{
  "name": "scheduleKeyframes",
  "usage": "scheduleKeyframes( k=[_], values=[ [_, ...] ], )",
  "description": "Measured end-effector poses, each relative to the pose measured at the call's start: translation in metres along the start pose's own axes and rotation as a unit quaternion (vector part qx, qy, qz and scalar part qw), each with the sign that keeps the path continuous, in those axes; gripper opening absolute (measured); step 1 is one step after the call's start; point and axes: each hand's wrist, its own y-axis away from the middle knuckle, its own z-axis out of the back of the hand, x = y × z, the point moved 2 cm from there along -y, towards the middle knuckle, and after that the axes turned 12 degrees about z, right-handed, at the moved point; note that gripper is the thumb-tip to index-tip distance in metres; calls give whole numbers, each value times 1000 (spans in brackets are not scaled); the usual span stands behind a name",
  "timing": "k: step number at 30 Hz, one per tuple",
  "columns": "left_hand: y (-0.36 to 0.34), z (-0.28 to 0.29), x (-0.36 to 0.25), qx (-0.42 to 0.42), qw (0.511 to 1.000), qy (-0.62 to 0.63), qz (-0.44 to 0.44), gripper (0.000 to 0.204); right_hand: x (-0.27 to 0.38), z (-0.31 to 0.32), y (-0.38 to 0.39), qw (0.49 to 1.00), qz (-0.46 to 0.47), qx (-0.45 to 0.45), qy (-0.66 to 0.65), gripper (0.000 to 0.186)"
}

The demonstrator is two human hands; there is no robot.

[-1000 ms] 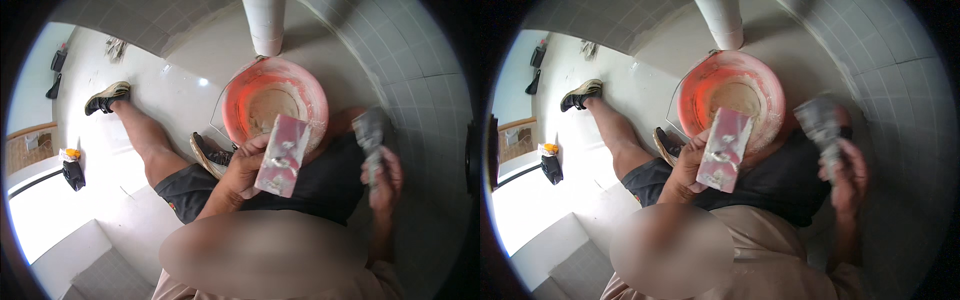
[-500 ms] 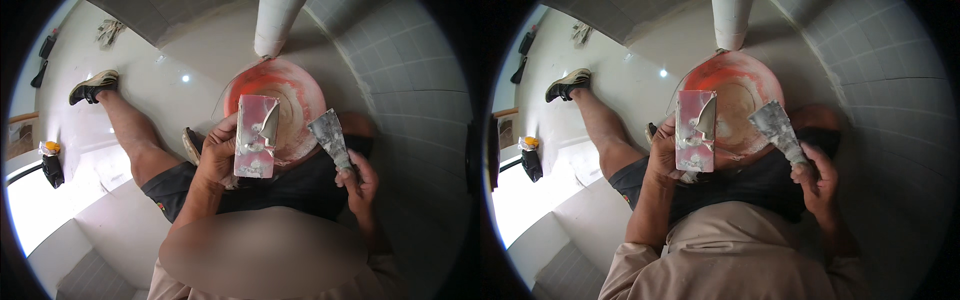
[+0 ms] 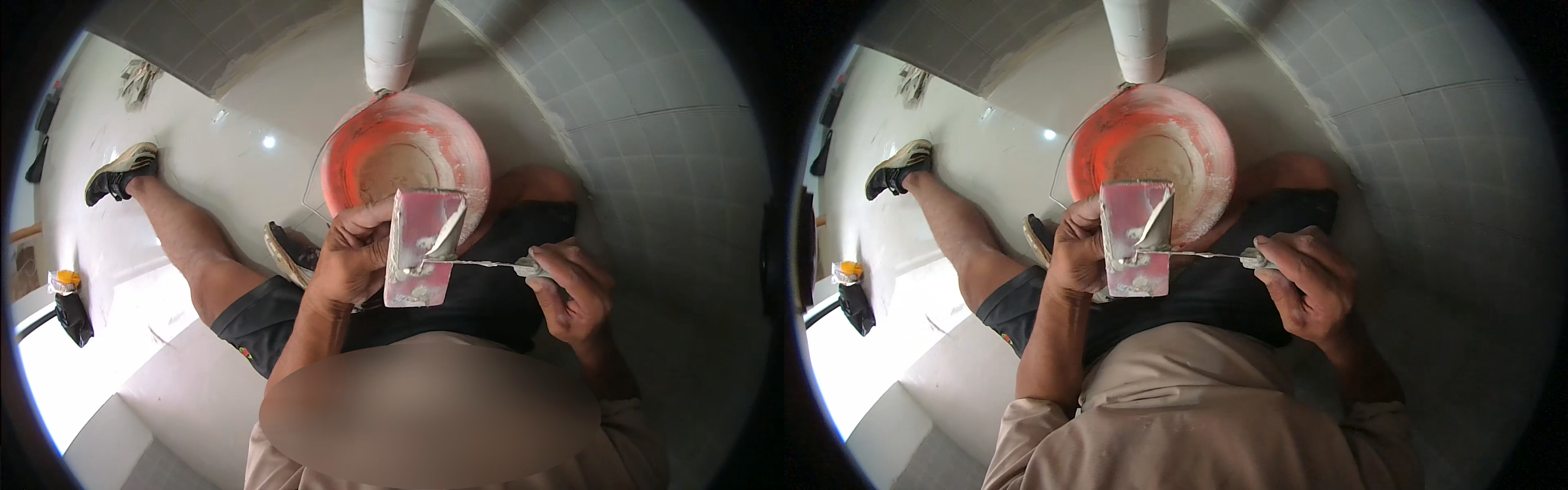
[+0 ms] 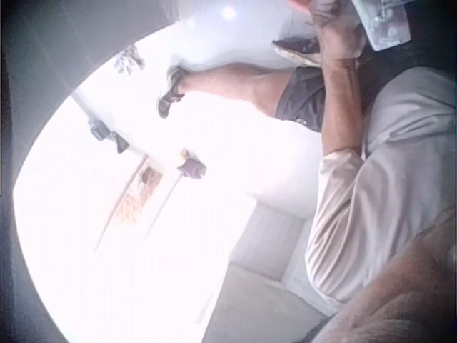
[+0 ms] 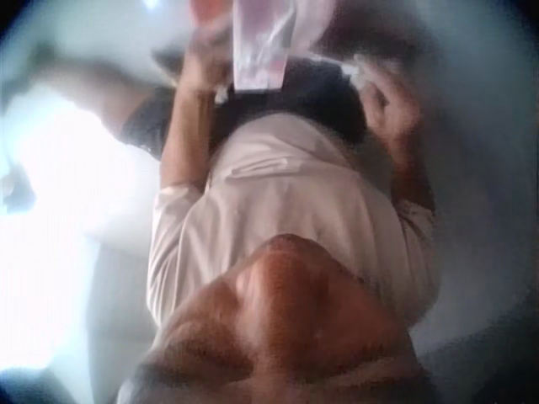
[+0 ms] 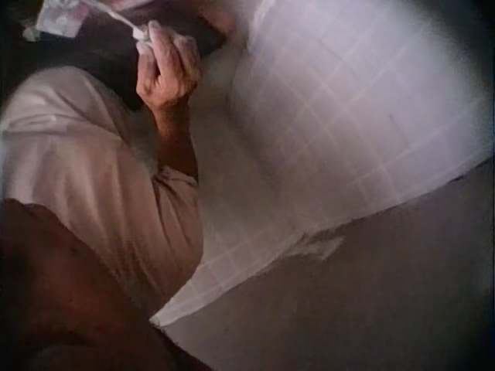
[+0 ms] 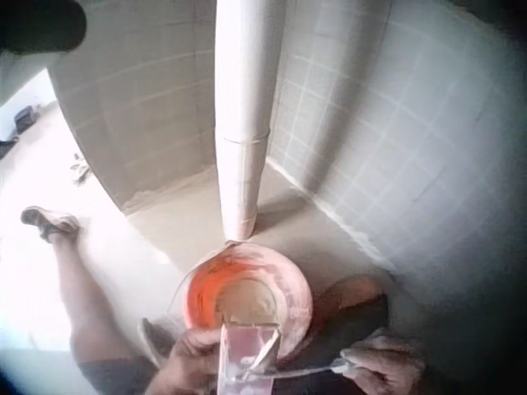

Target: The person applies grout to the joints of wall tiles using a small spatula and a rectangular applicator, taking material from a bucket.

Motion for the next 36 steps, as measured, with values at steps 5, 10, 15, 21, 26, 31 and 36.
scheduleKeyframes(
  k=[5, 10, 15, 21, 26, 31, 36],
  values=[
    [-9, -19, -2, -2, 996, -84, 34, 42, 2, 16, 14, 998, 22, -18, 49, 35],
    [-26, -36, -9, 53, 969, -226, 80, 33, 2, 30, 39, 992, 56, -40, 103, 27],
    [-38, -51, 6, 80, 928, -309, 193, 36, -21, 59, 94, 965, -32, -92, 243, 33],
    [-14, -37, 16, 12, 935, -285, 211, 33, -132, 79, 215, 911, -135, -157, 358, 27],
    [16, -33, 18, -107, 954, -235, 153, 30, -200, 57, 289, 888, -308, -115, 321, 29],
    [41, -30, 10, -168, 945, -240, 144, 32, -238, 52, 298, 866, -399, -118, 279, 30],
    [46, -32, 14, -201, 938, -238, 151, 31, -266, 58, 301, 890, -367, -146, 229, 29]
  ],
)
